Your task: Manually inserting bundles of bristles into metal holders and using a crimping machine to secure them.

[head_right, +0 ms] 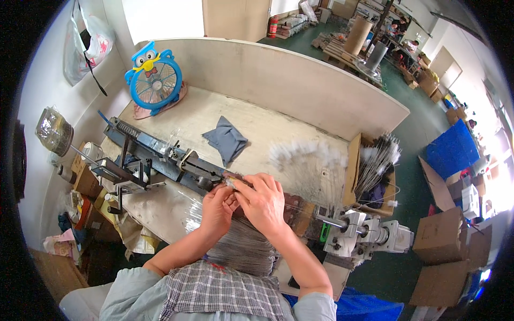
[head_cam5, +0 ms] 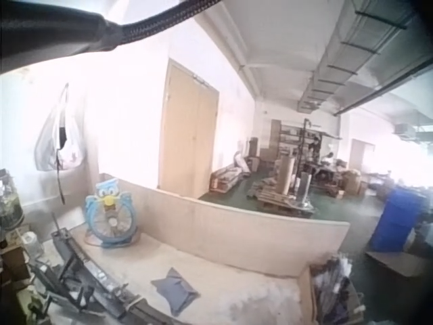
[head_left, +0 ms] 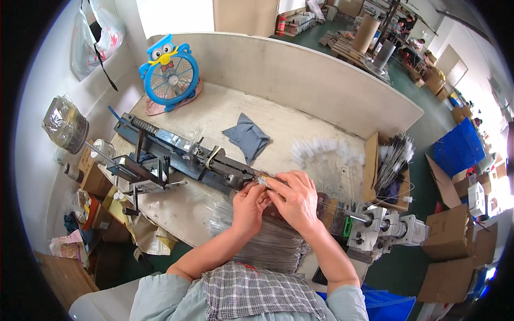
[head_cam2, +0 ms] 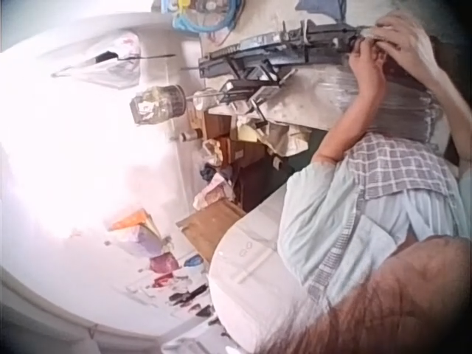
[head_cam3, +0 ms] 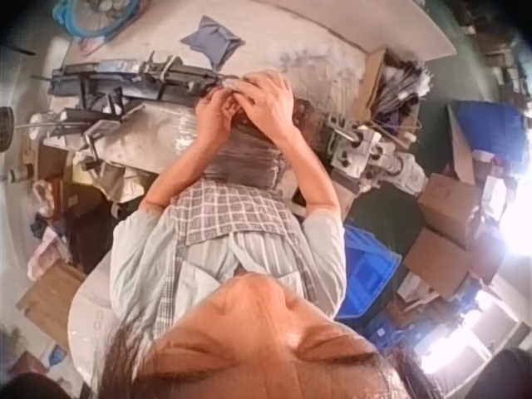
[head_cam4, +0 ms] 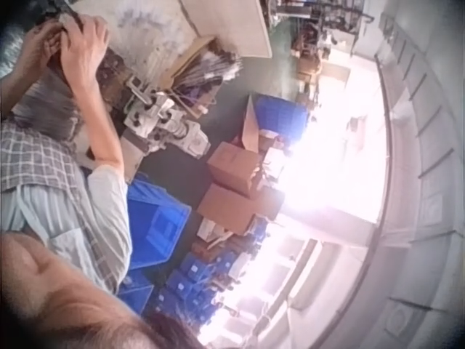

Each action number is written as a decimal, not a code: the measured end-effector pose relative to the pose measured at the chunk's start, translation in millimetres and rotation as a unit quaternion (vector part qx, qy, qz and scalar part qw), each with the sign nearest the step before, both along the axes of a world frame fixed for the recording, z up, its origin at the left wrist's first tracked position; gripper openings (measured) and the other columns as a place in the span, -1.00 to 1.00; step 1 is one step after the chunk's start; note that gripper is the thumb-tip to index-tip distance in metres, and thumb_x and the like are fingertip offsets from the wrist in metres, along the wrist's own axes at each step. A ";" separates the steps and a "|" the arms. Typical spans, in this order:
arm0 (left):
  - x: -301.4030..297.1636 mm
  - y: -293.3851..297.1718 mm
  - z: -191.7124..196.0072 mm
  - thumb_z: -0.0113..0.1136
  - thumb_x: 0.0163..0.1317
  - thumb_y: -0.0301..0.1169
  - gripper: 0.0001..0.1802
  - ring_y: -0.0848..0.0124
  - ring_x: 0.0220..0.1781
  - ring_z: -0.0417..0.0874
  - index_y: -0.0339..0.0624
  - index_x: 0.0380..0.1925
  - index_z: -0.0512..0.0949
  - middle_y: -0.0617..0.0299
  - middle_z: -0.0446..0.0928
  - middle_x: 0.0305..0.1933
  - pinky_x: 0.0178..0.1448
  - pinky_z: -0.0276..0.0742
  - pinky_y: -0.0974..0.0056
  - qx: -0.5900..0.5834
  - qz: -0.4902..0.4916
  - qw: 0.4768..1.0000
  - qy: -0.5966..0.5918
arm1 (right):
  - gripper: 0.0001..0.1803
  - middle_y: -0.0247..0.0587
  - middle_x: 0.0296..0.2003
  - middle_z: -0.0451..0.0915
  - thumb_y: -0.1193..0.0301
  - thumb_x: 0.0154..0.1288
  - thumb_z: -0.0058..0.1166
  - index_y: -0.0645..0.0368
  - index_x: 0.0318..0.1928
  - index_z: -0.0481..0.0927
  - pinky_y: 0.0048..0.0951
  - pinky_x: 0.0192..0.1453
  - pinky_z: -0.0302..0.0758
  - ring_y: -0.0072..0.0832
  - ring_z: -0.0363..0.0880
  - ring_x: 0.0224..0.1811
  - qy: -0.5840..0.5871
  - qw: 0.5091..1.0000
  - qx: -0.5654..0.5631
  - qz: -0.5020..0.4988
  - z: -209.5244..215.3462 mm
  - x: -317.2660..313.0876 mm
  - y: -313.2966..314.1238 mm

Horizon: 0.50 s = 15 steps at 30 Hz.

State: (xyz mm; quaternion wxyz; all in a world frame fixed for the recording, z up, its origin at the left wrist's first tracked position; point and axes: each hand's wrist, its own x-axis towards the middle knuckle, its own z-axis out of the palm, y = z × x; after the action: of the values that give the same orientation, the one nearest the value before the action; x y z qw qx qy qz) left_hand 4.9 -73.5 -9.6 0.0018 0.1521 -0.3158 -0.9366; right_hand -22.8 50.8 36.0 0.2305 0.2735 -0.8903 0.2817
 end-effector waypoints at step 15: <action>-0.1 3.3 6.4 0.09 0.21 -0.53 -0.85 0.46 -0.20 0.60 -0.28 -0.21 0.48 0.22 0.55 -0.21 -0.09 0.53 0.37 -0.018 -0.009 1.000 -0.002 | -0.77 -0.36 -0.27 0.59 0.40 -0.09 0.29 0.08 -0.31 0.68 -0.31 -0.06 0.41 -0.34 0.50 -0.10 0.013 1.000 0.009 -0.004 6.7 2.9 7.9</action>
State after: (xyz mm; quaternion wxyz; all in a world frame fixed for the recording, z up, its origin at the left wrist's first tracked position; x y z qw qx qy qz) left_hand 4.8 -70.2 -3.2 -0.0044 0.1514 -0.3336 -0.9305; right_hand -19.8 58.8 42.8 0.2406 0.2760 -0.8908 0.2689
